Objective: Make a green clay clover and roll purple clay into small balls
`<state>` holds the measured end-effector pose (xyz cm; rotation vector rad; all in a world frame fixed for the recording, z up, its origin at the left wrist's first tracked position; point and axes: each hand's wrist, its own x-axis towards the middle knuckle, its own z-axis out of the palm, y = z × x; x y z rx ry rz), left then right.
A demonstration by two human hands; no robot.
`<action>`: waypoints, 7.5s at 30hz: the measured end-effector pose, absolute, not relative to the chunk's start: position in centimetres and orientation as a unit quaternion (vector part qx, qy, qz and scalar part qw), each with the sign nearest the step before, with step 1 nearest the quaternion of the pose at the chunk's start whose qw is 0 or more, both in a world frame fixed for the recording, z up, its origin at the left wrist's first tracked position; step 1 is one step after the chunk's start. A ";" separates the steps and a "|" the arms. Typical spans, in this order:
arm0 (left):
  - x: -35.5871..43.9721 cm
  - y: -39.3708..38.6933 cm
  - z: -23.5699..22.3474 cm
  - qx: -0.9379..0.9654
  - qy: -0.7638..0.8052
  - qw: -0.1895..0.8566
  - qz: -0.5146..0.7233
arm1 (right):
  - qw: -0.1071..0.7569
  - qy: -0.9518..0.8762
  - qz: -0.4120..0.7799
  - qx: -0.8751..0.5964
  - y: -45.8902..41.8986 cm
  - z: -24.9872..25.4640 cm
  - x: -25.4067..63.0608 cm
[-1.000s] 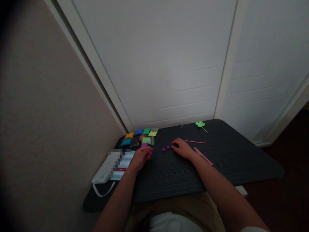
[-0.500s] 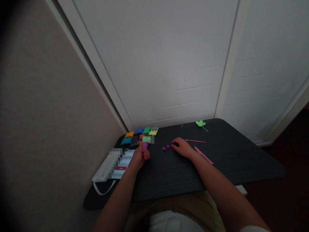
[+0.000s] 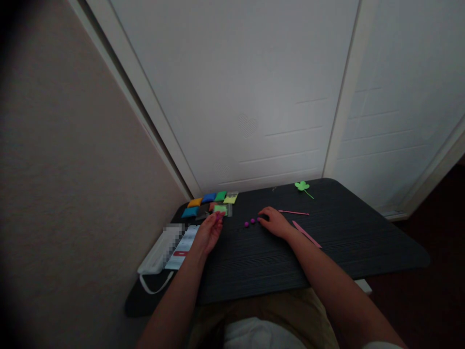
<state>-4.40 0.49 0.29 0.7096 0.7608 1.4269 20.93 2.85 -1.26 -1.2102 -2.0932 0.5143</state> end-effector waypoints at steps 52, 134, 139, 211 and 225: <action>-4.3 0.0 0.5 0.270 0.230 0.707 0.612 | 0.329 -0.800 0.194 -0.463 2.9 -1.2 20.9; -5.0 0.1 0.5 0.192 0.168 0.764 0.593 | 0.333 -0.783 0.216 -0.479 2.7 -0.9 20.2; -5.0 0.1 0.2 0.176 0.219 0.731 0.622 | 0.331 -0.785 0.221 -0.474 2.9 -1.2 20.1; -5.6 0.8 -0.5 0.143 0.207 0.732 0.633 | 0.415 -0.652 0.384 -0.505 4.2 -1.1 21.2; -4.8 0.1 -0.2 0.191 0.233 0.726 0.618 | 0.397 -0.669 0.361 -0.514 3.6 -0.7 21.4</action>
